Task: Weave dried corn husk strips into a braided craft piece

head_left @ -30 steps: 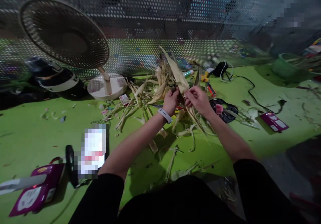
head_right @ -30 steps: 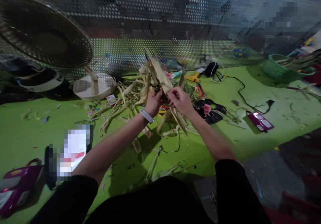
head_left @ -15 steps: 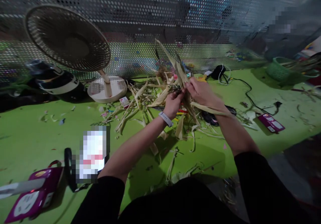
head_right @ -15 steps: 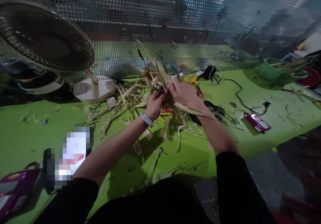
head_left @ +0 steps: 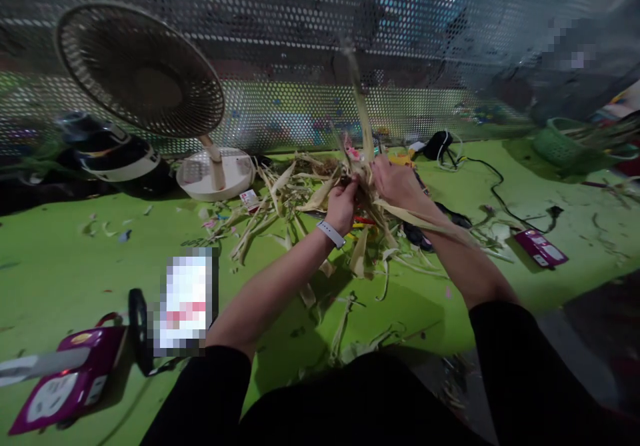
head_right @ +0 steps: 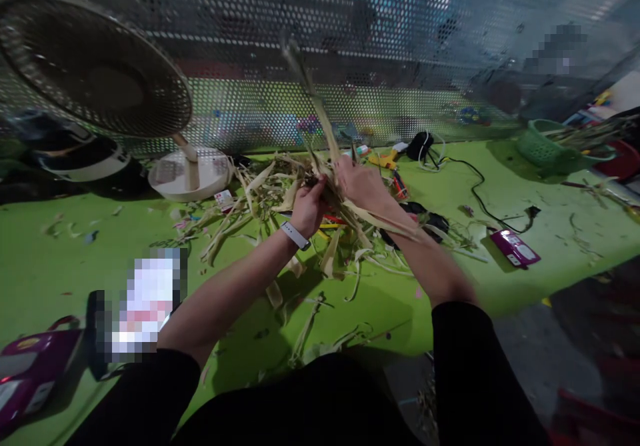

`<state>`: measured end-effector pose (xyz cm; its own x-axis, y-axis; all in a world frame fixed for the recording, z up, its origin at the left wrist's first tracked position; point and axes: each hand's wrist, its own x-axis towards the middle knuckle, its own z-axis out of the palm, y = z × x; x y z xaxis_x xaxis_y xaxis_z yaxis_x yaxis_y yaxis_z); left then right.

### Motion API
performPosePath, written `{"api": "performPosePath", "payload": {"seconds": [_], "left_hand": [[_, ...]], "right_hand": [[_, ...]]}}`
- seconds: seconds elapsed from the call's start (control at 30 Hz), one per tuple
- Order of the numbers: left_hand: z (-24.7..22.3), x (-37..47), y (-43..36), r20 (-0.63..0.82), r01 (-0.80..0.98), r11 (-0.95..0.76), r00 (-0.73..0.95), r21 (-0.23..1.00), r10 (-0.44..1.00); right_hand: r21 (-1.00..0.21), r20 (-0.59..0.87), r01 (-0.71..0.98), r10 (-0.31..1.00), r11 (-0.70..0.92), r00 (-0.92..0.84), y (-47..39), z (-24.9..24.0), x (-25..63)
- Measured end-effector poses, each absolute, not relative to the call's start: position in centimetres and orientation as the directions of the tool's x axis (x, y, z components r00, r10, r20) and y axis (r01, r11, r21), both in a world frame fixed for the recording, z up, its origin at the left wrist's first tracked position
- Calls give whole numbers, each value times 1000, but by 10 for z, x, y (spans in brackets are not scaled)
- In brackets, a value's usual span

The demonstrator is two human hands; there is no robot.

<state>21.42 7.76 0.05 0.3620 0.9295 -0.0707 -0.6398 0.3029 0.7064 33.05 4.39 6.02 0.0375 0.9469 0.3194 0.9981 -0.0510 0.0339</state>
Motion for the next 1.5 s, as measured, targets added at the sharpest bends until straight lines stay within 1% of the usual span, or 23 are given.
{"api": "performPosePath", "payload": {"seconds": [0.1, 0.17, 0.23, 0.33, 0.43, 0.5, 0.6, 0.7, 0.8, 0.93, 1.03, 1.1, 1.2, 1.27, 1.33, 1.4, 1.47, 1.5], "left_hand": [[2, 212, 79, -134, -625, 291, 286, 724, 949], [4, 210, 79, -103, -596, 275, 306, 754, 946], [5, 208, 78, -22, -596, 236, 343, 767, 939], [5, 205, 79, 74, -593, 168, 362, 787, 929], [3, 204, 81, 85, -580, 116, 308, 806, 948], [2, 204, 83, 45, -586, 107, 239, 804, 970], [3, 205, 87, -70, -613, 152, 156, 776, 985], [5, 204, 91, -148, -682, 217, 159, 698, 976], [6, 200, 93, -138, -731, 255, 217, 633, 966], [7, 199, 93, -154, -741, 252, 199, 622, 968], [7, 200, 93, -140, -759, 241, 196, 605, 971], [8, 201, 93, -151, -722, 268, 224, 638, 963], [11, 197, 91, -216, -534, 371, 330, 760, 919], [12, 194, 89, -226, -412, 403, 414, 817, 882], [11, 190, 85, -155, -355, 368, 505, 859, 849], [8, 188, 83, -44, -338, 288, 577, 896, 816], [4, 189, 82, 20, -348, 221, 573, 911, 819], [2, 191, 83, 14, -356, 220, 552, 908, 834]], "right_hand": [[-105, 434, 994, 900, 12, 35, 49, 44, 333], [-204, 517, 973, 856, 109, 12, 53, 36, 336], [-293, 570, 929, 821, 224, -18, 54, 30, 337], [-414, 595, 847, 803, 335, -27, 53, 28, 337], [-495, 588, 792, 809, 357, 3, 49, 26, 335], [-516, 599, 777, 801, 361, 26, 48, 24, 333], [-530, 636, 769, 767, 357, 83, 47, 20, 332], [-547, 671, 765, 724, 340, 158, 46, 17, 334], [-567, 681, 761, 700, 316, 216, 43, 15, 337], [-602, 656, 744, 711, 289, 254, 40, 14, 339], [-586, 655, 758, 719, 287, 234, 39, 15, 340], [-568, 650, 770, 732, 290, 203, 39, 16, 339], [-604, 592, 753, 780, 262, 203, 41, 16, 338], [-632, 561, 742, 793, 225, 237, 44, 15, 338], [-649, 560, 734, 780, 203, 280, 47, 13, 338], [-701, 539, 688, 772, 191, 335, 51, 11, 339], [-783, 475, 593, 797, 189, 373, 55, 8, 342], [-818, 440, 542, 814, 190, 379, 57, 6, 344]]}}
